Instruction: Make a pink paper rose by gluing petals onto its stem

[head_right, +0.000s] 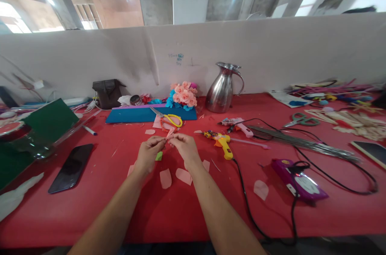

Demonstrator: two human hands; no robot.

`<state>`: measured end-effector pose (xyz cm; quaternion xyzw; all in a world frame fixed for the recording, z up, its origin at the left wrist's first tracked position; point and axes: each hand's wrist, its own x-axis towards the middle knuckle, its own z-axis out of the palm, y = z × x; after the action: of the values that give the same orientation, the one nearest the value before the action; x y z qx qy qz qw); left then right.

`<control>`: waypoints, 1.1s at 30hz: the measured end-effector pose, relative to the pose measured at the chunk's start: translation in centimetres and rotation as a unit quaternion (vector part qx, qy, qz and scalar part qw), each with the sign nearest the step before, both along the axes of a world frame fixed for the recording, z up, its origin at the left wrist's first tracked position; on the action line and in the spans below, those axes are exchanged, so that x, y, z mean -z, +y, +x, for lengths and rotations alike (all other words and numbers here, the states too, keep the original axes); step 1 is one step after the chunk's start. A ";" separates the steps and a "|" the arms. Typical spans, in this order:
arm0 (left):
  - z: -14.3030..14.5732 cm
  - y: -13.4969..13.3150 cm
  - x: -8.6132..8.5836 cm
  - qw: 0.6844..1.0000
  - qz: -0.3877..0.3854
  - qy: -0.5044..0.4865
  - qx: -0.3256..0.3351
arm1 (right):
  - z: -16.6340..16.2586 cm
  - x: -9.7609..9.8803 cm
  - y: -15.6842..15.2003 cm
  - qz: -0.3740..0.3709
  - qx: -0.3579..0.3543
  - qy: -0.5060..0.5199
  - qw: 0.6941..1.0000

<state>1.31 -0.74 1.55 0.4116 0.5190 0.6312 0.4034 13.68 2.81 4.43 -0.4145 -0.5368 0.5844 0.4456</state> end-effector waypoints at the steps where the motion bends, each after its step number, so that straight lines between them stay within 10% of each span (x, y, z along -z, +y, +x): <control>1: 0.0 0.0 0.0 1.000 -0.002 -0.013 0.001 | 0.0 0.1 0.0 0.006 0.004 -0.001 1.000; 33: 0.5 -0.3 -0.6 0.997 0.017 -0.073 -0.014 | -0.4 0.1 -0.4 0.048 -0.013 0.034 0.998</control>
<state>1.81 -1.08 2.16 0.3642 0.4832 0.6736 0.4244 13.24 2.38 4.30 -0.3657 -0.5540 0.5777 0.4749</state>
